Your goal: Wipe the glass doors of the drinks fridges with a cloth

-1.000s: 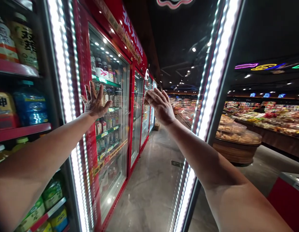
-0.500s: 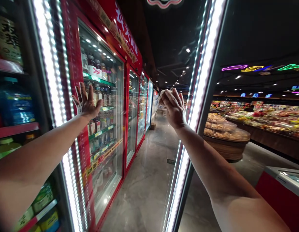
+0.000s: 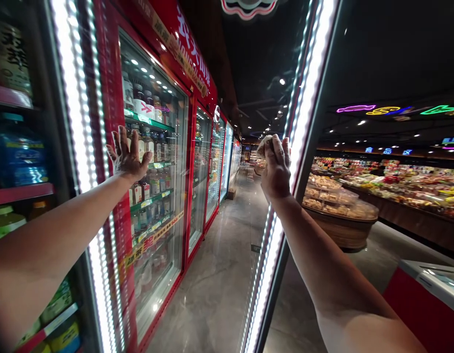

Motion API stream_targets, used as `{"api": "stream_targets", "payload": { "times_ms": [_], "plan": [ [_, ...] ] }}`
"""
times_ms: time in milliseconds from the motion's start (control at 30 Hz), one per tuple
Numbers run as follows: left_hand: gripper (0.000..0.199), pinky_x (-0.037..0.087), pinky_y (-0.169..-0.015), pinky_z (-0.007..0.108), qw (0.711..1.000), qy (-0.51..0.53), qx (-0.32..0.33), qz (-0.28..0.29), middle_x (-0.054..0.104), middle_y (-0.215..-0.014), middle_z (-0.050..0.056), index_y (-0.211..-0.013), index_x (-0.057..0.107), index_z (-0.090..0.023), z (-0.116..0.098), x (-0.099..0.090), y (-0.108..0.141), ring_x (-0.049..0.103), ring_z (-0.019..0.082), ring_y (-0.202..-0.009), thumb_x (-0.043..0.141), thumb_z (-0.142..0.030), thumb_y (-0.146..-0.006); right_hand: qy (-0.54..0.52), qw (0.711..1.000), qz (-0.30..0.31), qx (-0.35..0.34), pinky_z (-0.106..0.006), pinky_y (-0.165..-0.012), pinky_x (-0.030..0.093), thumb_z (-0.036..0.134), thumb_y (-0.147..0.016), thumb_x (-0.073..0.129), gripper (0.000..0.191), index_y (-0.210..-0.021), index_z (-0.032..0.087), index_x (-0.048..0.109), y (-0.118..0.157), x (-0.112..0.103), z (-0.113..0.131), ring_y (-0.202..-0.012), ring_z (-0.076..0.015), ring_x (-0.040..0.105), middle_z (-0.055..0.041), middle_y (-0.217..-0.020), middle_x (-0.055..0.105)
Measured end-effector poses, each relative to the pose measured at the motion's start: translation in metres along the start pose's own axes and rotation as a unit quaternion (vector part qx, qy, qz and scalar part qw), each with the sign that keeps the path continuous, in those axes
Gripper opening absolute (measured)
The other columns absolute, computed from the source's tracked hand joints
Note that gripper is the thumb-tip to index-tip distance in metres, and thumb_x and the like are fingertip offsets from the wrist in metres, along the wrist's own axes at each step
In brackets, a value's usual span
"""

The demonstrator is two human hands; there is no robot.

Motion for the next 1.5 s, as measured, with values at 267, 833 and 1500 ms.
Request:
{"api": "stream_targets", "payload": {
  "times_ms": [267,833,1500],
  "plan": [
    [0.089,-0.013,-0.130,0.057,1.000,0.007,-0.006,-0.014,-0.002,-0.177,-0.001,-0.169,0.016,-0.027,0.001,0.002,0.002,-0.012,0.032,-0.162,0.034,-0.073,-0.095,0.014,1.000,0.002,0.001,-0.060,-0.130,0.029,0.021,-0.103,0.036,0.051,-0.149,0.029,0.057,-0.075,0.002,-0.019,-0.157,-0.0294,0.032,-0.0027,-0.161,0.050],
    [0.085,-0.018,-0.126,0.058,1.000,-0.014,0.009,-0.010,-0.007,-0.176,0.005,-0.168,0.017,-0.023,0.003,0.005,0.006,-0.014,0.031,-0.162,0.032,-0.066,-0.097,-0.038,0.997,-0.011,-0.059,-0.055,-0.127,0.037,0.020,-0.104,0.038,0.047,-0.141,0.030,0.064,-0.068,0.026,0.005,-0.152,-0.0267,0.042,-0.0041,-0.153,0.058],
    [0.074,-0.011,-0.129,0.059,0.999,-0.018,0.027,-0.031,0.015,-0.175,0.006,-0.167,0.026,-0.027,0.011,0.013,0.010,-0.012,0.026,-0.162,0.040,-0.056,-0.100,-0.043,0.999,-0.018,-0.026,-0.060,-0.125,0.036,0.021,-0.103,0.037,0.050,-0.144,0.034,0.061,-0.108,0.076,0.052,-0.149,-0.0275,0.046,-0.0032,-0.149,0.062]
  ]
}}
Point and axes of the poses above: each hand's wrist, its own y-axis away from the middle knuckle, its own x-axis out of the palm, z = x × y, the point moved 3 cm from there along -y, towards the middle knuckle
